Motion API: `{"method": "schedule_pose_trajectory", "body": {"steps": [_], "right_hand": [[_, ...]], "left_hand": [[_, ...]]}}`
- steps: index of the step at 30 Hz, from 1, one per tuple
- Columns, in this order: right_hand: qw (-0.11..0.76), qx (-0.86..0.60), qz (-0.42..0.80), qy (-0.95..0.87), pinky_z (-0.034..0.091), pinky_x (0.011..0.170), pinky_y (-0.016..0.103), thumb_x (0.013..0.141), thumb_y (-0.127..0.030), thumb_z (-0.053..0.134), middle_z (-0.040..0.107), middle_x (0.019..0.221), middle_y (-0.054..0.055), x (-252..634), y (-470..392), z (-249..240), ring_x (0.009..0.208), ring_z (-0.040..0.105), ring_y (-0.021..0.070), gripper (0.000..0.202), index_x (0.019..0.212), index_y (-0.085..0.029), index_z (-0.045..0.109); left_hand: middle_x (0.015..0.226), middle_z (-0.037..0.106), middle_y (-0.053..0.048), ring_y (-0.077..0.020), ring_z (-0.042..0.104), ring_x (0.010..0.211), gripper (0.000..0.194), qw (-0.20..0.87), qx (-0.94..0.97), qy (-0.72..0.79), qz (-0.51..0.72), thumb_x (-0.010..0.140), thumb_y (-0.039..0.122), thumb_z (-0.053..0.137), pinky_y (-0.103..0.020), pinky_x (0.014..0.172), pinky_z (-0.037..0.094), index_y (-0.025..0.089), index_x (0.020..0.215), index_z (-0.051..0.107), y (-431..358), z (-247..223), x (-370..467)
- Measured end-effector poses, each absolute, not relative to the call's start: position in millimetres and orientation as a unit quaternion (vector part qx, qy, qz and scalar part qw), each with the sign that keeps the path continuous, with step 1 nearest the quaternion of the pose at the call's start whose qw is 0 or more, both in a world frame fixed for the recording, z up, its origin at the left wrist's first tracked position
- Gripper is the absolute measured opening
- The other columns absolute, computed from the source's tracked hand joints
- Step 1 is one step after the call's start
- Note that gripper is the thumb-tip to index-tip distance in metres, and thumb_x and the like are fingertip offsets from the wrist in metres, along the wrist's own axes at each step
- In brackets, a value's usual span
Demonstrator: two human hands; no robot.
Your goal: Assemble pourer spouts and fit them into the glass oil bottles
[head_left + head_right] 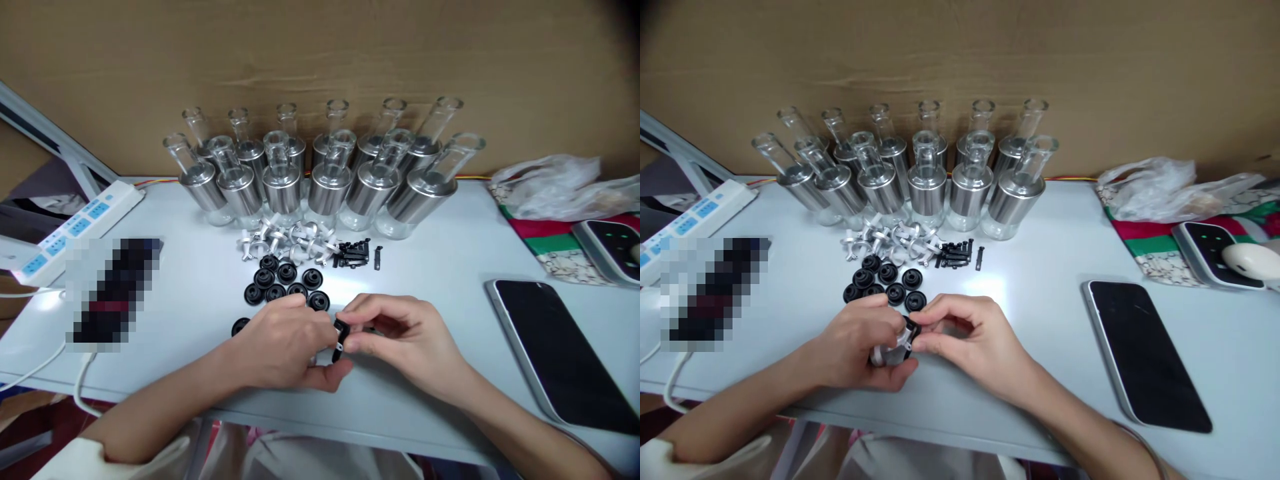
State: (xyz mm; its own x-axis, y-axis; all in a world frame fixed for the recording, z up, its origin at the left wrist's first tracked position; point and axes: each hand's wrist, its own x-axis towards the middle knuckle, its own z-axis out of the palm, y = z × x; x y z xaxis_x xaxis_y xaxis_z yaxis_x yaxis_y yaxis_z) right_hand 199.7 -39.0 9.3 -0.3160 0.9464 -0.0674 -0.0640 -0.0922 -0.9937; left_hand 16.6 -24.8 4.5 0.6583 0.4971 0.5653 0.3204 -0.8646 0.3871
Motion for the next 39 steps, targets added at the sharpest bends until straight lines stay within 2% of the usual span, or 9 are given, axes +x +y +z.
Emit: {"method": "schedule_pose_trajectory", "body": {"steps": [7,10,12,15,20,26,32,36,39], "right_hand": [[0.367,-0.406,0.655,-0.521,0.052,0.057,0.021,0.067,-0.021,0.078,0.068,0.067,0.001,204.5,-36.4,10.7,0.059,0.061,0.0111,0.012,0.078,-0.019,0.073],[0.332,-0.395,0.685,-0.514,0.053,0.060,0.022,0.075,-0.027,0.072,0.068,0.072,0.001,205.7,-35.5,11.9,0.063,0.063,0.0123,0.019,0.092,-0.020,0.072],[0.331,-0.398,0.674,-0.527,0.054,0.061,0.022,0.077,-0.028,0.070,0.067,0.074,0.002,206.0,-35.0,13.0,0.065,0.064,0.0126,0.017,0.093,-0.020,0.070],[0.350,-0.410,0.646,-0.540,0.054,0.061,0.022,0.076,-0.029,0.071,0.066,0.074,0.002,205.6,-34.2,15.4,0.064,0.064,0.0129,0.012,0.084,-0.020,0.067],[0.374,-0.412,0.660,-0.505,0.055,0.061,0.021,0.075,-0.031,0.072,0.065,0.073,0.000,204.6,-33.9,14.9,0.060,0.064,0.0116,0.016,0.083,-0.020,0.062],[0.385,-0.402,0.618,-0.555,0.051,0.067,0.023,0.075,-0.027,0.074,0.065,0.079,0.001,208.9,-32.3,9.4,0.070,0.060,0.0130,0.013,0.084,-0.021,0.067],[0.379,-0.391,0.583,-0.603,0.050,0.073,0.026,0.070,-0.021,0.078,0.064,0.083,0.001,211.3,-30.8,9.5,0.077,0.059,0.0148,0.023,0.091,-0.022,0.067],[0.390,-0.380,0.566,-0.618,0.048,0.073,0.028,0.073,-0.023,0.076,0.063,0.083,0.002,211.5,-29.9,6.4,0.079,0.058,0.0164,0.018,0.087,-0.022,0.067],[0.398,-0.375,0.576,-0.607,0.045,0.067,0.025,0.073,-0.023,0.076,0.058,0.074,0.000,212.5,-29.9,5.1,0.072,0.055,0.0141,0.015,0.083,-0.022,0.066]], "left_hand": [[0.047,0.044,0.006,-0.0073,0.033,0.041,0.025,0.144,0.908,0.224,0.324,0.083,0.020,0.042,-0.023,0.045,0.029,0.019,0.058,0.038,-26.0,5.6,17.9],[0.056,0.054,0.005,-0.0074,0.041,0.045,0.026,0.193,0.905,0.210,0.314,0.083,0.026,0.058,-0.022,0.049,0.035,0.020,0.064,0.041,-22.7,3.8,14.4],[0.063,0.060,0.003,-0.0082,0.048,0.050,0.032,0.206,0.897,0.216,0.326,0.082,0.035,0.065,-0.021,0.052,0.040,0.020,0.070,0.040,-19.6,0.9,11.4],[0.073,0.063,-0.001,-0.0101,0.056,0.058,0.033,0.177,0.888,0.223,0.361,0.087,0.048,0.055,-0.022,0.055,0.045,0.019,0.081,0.040,-15.7,-2.8,8.0],[0.085,0.065,-0.008,-0.0161,0.063,0.075,0.032,0.107,0.907,0.253,0.319,0.095,0.045,0.041,-0.027,0.065,0.051,0.013,0.104,0.043,-15.5,1.4,8.5],[0.089,0.061,-0.011,-0.0175,0.060,0.079,0.028,0.126,0.925,0.233,0.271,0.099,0.036,0.029,-0.028,0.068,0.052,0.013,0.097,0.046,-17.5,8.3,8.2],[0.086,0.060,-0.010,-0.0166,0.056,0.075,0.023,0.128,0.923,0.249,0.266,0.099,0.026,0.030,-0.027,0.067,0.049,0.013,0.094,0.048,-16.2,6.5,5.8],[0.088,0.060,-0.009,-0.0173,0.058,0.079,0.022,0.094,0.922,0.241,0.288,0.099,0.031,0.032,-0.028,0.066,0.047,0.014,0.099,0.047,-16.5,4.9,7.4],[0.094,0.061,-0.010,-0.0184,0.059,0.086,0.025,0.102,0.907,0.267,0.308,0.097,0.037,0.036,-0.029,0.071,0.048,0.014,0.107,0.044,-17.2,3.9,8.2]]}}
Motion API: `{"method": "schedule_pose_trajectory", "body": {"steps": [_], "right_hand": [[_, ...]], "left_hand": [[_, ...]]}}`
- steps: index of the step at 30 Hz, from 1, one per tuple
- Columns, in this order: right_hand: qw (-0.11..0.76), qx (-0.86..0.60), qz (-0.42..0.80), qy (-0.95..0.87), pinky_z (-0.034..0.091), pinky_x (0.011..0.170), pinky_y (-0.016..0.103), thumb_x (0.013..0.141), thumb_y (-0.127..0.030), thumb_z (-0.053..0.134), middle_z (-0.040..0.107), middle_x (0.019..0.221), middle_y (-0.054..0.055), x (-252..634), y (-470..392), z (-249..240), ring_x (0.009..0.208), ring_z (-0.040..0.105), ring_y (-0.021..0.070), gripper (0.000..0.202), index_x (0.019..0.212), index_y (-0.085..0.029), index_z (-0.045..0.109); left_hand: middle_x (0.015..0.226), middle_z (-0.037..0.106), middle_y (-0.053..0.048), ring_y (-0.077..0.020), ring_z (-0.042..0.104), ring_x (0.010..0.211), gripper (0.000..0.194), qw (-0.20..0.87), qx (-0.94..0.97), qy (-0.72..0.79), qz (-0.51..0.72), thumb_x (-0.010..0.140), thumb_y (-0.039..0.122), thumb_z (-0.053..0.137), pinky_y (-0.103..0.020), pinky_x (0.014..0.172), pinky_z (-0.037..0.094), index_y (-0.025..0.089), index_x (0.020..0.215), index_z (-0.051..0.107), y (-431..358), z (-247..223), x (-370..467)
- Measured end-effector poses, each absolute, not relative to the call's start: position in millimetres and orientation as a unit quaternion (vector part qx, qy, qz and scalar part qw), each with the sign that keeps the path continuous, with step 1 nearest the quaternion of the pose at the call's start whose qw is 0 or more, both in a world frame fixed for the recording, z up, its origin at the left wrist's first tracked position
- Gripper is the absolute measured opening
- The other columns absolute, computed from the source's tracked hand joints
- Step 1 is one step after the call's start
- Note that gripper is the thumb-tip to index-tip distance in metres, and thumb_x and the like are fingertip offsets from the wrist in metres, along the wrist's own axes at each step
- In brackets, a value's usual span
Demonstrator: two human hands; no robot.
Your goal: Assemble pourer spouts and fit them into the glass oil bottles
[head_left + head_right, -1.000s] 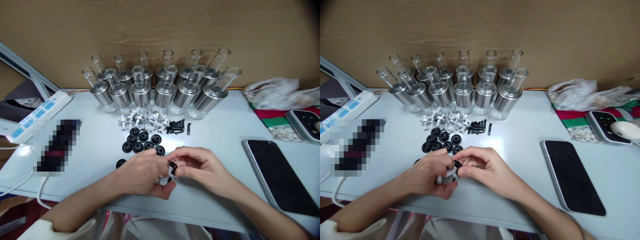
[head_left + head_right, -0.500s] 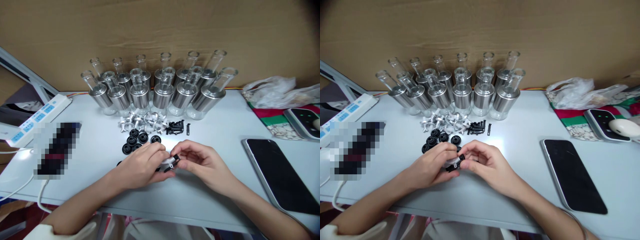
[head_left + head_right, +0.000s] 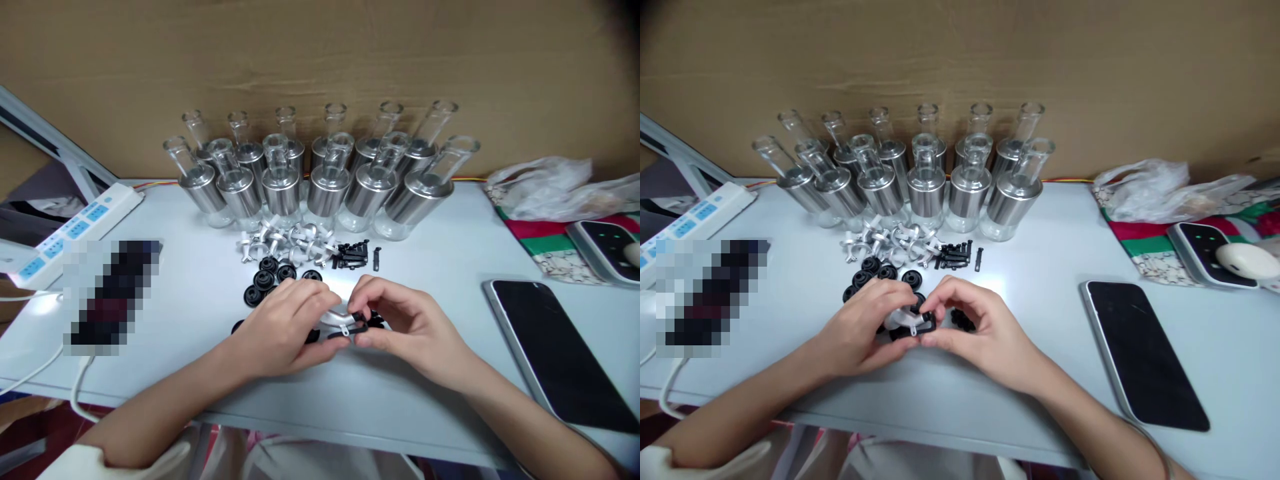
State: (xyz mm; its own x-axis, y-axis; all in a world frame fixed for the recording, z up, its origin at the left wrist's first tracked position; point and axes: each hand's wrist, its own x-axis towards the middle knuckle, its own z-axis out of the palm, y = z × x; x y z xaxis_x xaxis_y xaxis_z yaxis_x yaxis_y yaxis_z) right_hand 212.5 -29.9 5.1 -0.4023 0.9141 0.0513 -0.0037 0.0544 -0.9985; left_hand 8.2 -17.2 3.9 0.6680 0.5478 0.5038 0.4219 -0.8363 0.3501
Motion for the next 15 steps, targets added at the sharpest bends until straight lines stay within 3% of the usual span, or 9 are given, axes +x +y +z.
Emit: {"method": "schedule_pose_trajectory", "body": {"steps": [9,15], "right_hand": [[0.428,-0.359,0.609,-0.563,0.042,0.060,0.024,0.068,-0.026,0.081,0.055,0.071,-0.001,215.1,-28.7,0.7,0.063,0.050,0.0114,0.019,0.079,-0.021,0.066],[0.451,-0.354,0.603,-0.555,0.042,0.059,0.023,0.068,-0.022,0.081,0.052,0.065,-0.003,214.6,-27.7,-1.2,0.061,0.049,0.0105,0.018,0.072,-0.020,0.063]], "left_hand": [[0.098,0.060,-0.010,-0.0187,0.059,0.084,0.035,0.141,0.890,0.301,0.312,0.096,0.042,0.037,-0.030,0.071,0.050,0.015,0.118,0.035,-19.2,3.5,8.0],[0.094,0.059,-0.008,-0.0186,0.057,0.079,0.041,0.161,0.886,0.346,0.265,0.095,0.047,0.038,-0.031,0.070,0.049,0.015,0.119,0.039,-19.4,6.1,7.7]]}}
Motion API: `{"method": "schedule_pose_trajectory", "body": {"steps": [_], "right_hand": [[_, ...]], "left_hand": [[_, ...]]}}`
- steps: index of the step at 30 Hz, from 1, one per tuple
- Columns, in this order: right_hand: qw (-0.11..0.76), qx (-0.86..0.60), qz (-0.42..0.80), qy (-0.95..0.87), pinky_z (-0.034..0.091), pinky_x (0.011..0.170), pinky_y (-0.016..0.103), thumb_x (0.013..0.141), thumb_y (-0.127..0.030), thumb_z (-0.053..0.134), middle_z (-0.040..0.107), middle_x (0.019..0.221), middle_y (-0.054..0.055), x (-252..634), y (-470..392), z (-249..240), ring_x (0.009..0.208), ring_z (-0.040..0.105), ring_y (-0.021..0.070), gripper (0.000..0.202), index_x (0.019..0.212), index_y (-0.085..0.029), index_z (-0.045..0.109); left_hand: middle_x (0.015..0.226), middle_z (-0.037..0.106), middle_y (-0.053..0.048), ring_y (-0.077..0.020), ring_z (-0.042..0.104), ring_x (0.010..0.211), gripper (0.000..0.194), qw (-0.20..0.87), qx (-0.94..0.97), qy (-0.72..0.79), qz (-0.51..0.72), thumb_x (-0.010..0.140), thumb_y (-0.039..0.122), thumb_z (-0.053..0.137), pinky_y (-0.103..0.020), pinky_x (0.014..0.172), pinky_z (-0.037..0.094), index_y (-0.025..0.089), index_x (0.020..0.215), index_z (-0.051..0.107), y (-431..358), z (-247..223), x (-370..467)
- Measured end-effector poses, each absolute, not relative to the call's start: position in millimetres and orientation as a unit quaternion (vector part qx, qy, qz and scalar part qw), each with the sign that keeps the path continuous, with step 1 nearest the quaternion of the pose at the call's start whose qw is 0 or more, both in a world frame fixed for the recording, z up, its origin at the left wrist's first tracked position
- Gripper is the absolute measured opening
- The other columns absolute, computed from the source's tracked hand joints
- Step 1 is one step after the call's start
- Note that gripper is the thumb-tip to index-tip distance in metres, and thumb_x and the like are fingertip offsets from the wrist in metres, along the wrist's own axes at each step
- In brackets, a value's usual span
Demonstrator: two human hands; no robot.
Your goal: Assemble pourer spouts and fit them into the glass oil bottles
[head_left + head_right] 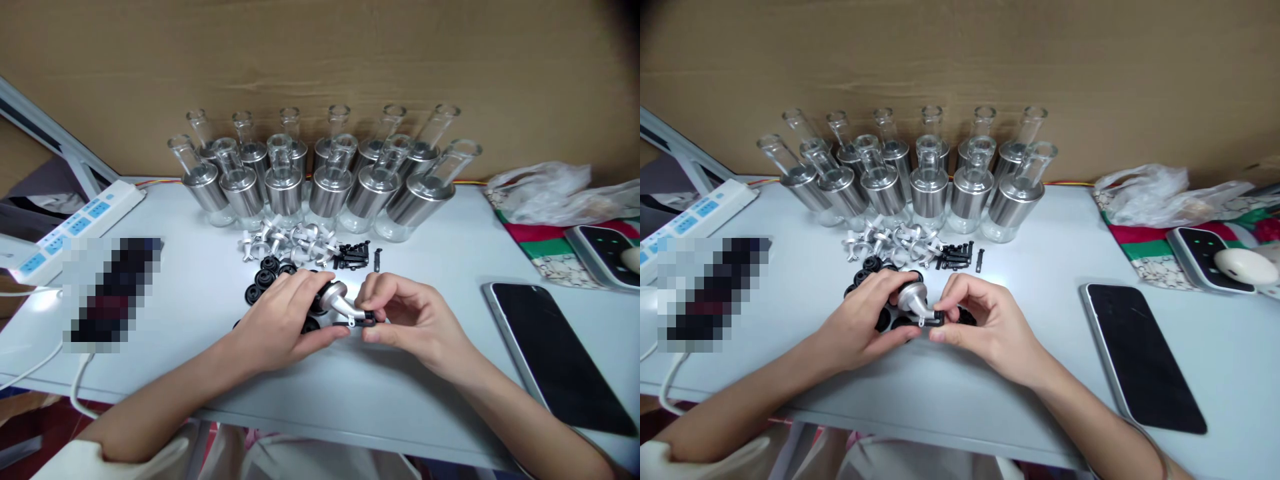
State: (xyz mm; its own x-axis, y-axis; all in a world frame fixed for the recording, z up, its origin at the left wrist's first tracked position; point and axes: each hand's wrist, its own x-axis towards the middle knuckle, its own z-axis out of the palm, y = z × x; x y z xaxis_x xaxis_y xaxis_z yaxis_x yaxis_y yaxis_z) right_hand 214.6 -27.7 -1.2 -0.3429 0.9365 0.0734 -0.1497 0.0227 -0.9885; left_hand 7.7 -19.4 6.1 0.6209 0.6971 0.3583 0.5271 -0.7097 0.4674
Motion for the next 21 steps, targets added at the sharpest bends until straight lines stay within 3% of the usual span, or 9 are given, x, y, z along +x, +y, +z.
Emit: {"method": "schedule_pose_trajectory", "body": {"steps": [10,16,21], "right_hand": [[0.411,-0.367,0.598,-0.581,0.046,0.076,0.025,0.071,-0.020,0.078,0.059,0.087,0.000,216.9,-30.0,-0.4,0.081,0.055,0.0138,0.025,0.089,-0.025,0.061],[0.439,-0.335,0.615,-0.563,0.043,0.068,0.024,0.068,-0.019,0.080,0.057,0.078,-0.001,216.9,-27.8,1.6,0.073,0.054,0.0124,0.022,0.073,-0.021,0.059],[0.426,-0.343,0.613,-0.570,0.043,0.068,0.027,0.068,-0.019,0.080,0.056,0.076,-0.001,213.0,-27.8,-2.1,0.071,0.054,0.0131,0.025,0.070,-0.020,0.055]], "left_hand": [[0.084,0.058,-0.005,-0.0162,0.052,0.070,0.024,0.114,0.885,0.332,0.305,0.099,0.036,0.032,-0.028,0.064,0.045,0.016,0.104,0.043,-17.4,4.0,8.8],[0.092,0.059,-0.008,-0.0178,0.053,0.073,0.032,0.163,0.893,0.319,0.271,0.093,0.037,0.043,-0.031,0.068,0.044,0.014,0.115,0.038,-21.3,2.4,10.1],[0.087,0.056,-0.006,-0.0182,0.051,0.072,0.029,0.168,0.893,0.336,0.246,0.085,0.027,0.047,-0.030,0.067,0.043,0.014,0.110,0.042,-21.6,1.4,10.3]]}}
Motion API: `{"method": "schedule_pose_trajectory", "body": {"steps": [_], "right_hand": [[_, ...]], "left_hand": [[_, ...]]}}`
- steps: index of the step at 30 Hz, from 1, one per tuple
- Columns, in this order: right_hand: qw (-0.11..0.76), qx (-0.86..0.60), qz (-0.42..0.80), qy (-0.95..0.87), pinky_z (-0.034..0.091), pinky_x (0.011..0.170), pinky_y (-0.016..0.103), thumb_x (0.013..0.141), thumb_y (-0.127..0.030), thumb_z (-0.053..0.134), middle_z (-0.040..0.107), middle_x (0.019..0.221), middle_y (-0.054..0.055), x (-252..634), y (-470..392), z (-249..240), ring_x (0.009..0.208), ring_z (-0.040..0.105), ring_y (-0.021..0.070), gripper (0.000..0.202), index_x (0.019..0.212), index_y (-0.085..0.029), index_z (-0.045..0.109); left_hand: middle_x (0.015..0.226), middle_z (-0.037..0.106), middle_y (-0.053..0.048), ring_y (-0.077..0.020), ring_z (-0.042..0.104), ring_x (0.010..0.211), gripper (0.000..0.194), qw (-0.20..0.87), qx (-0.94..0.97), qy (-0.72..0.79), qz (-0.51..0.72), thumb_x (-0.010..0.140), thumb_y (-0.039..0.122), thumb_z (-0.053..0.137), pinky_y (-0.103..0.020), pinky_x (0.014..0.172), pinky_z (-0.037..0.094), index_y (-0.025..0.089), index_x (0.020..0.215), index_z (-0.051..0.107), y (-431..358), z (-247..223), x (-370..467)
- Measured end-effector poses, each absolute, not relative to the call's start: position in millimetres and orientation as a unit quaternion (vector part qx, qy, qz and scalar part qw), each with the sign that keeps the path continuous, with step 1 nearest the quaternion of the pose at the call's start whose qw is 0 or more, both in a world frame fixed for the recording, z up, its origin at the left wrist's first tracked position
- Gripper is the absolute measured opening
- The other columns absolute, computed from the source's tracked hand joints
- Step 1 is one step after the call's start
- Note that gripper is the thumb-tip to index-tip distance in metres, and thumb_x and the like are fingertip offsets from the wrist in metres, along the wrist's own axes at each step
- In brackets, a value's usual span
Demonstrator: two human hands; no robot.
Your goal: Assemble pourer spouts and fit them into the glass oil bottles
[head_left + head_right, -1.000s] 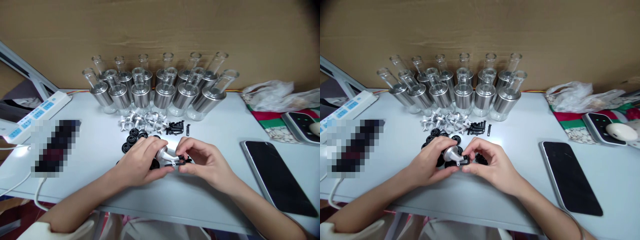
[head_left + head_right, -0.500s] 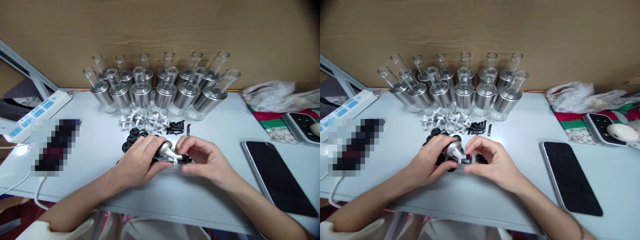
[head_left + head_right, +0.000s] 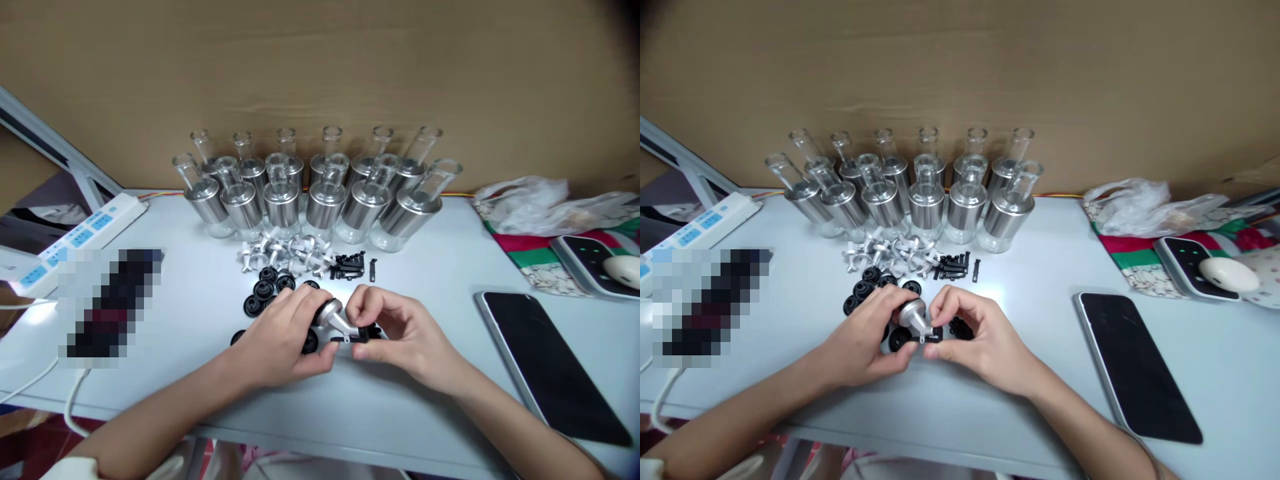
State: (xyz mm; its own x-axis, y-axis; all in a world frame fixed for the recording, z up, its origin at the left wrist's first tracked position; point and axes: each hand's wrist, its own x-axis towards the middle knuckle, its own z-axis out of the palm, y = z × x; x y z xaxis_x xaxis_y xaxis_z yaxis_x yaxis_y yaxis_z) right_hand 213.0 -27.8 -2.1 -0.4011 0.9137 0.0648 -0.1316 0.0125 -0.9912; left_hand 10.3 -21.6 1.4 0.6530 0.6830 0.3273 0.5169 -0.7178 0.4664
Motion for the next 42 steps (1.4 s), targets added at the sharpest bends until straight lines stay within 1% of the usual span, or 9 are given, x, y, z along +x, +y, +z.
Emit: {"method": "schedule_pose_trajectory", "body": {"steps": [7,11,17,22,27,29,33,38,42], "right_hand": [[0.443,-0.357,0.603,-0.559,0.043,0.071,0.026,0.068,-0.030,0.081,0.057,0.079,0.000,208.0,-30.0,-5.4,0.075,0.054,0.0137,0.028,0.076,-0.020,0.056],[0.491,-0.328,0.592,-0.548,0.045,0.072,0.027,0.068,-0.035,0.080,0.056,0.079,0.000,210.9,-24.6,0.7,0.075,0.055,0.0144,0.028,0.078,-0.021,0.058],[0.583,-0.376,0.553,-0.462,0.046,0.081,0.034,0.074,-0.046,0.072,0.063,0.105,0.006,221.5,-15.9,33.3,0.100,0.056,0.0221,0.028,0.080,-0.024,0.056],[0.623,-0.353,0.507,-0.480,0.047,0.072,0.033,0.080,-0.044,0.062,0.050,0.067,-0.001,228.0,-6.6,63.6,0.074,0.054,0.0181,0.029,0.069,-0.023,0.046],[0.588,-0.509,0.207,-0.594,0.041,0.056,0.028,0.083,-0.039,0.042,0.042,0.061,-0.003,238.6,24.9,68.1,0.056,0.045,0.0149,0.020,0.075,-0.024,0.032],[0.567,-0.545,0.157,-0.597,0.038,0.054,0.027,0.084,-0.033,0.039,0.042,0.059,-0.005,244.0,38.3,65.4,0.052,0.043,0.0150,0.009,0.084,-0.025,0.036],[0.463,-0.624,0.059,-0.627,0.032,0.057,0.028,0.081,-0.024,0.048,0.051,0.057,-0.002,250.0,53.1,61.2,0.051,0.047,0.0174,0.014,0.094,-0.023,0.052],[0.353,-0.693,-0.057,-0.627,0.026,0.055,0.028,0.084,-0.034,0.057,0.064,0.064,0.006,250.8,57.2,59.2,0.058,0.057,0.0243,0.018,0.095,-0.020,0.059],[0.288,-0.712,-0.099,-0.632,0.023,0.053,0.027,0.085,-0.039,0.058,0.065,0.061,0.007,253.7,57.9,60.0,0.060,0.060,0.0265,0.020,0.089,-0.020,0.063]], "left_hand": [[0.076,0.057,-0.003,-0.0167,0.049,0.062,0.021,0.079,0.878,0.354,0.311,0.082,0.016,0.040,-0.029,0.062,0.040,0.015,0.102,0.047,-19.8,0.6,10.4],[0.079,0.062,-0.003,-0.0168,0.055,0.065,0.029,0.082,0.876,0.360,0.311,0.087,0.022,0.045,-0.029,0.065,0.042,0.015,0.115,0.043,-21.0,1.8,9.7],[0.091,0.064,-0.005,-0.0166,0.059,0.071,0.034,0.082,0.868,0.366,0.325,0.089,0.020,0.043,-0.030,0.068,0.045,0.018,0.122,0.036,-22.2,2.6,6.0],[0.087,0.064,-0.003,-0.0159,0.059,0.069,0.030,0.077,0.872,0.348,0.336,0.089,0.017,0.040,-0.029,0.065,0.045,0.018,0.119,0.037,-22.7,4.5,6.8],[0.089,0.065,-0.003,-0.0155,0.059,0.068,0.030,0.087,0.871,0.343,0.342,0.089,0.014,0.038,-0.029,0.066,0.045,0.018,0.118,0.040,-22.1,3.8,6.4],[0.088,0.065,-0.004,-0.0153,0.059,0.067,0.030,0.088,0.869,0.341,0.348,0.088,0.014,0.038,-0.030,0.066,0.046,0.018,0.117,0.042,-22.5,4.6,5.8],[0.079,0.063,-0.002,-0.0146,0.057,0.063,0.025,0.074,0.875,0.318,0.357,0.088,0.012,0.037,-0.028,0.063,0.045,0.017,0.111,0.045,-24.4,7.2,6.9],[0.076,0.063,-0.003,-0.0148,0.057,0.063,0.020,0.059,0.882,0.306,0.354,0.088,0.012,0.038,-0.028,0.061,0.043,0.016,0.103,0.051,-24.2,7.3,8.9],[0.085,0.064,-0.006,-0.0194,0.059,0.078,0.018,0.069,0.897,0.312,0.306,0.088,0.017,0.041,-0.032,0.069,0.044,0.015,0.101,0.054,-21.6,7.1,8.3]]}}
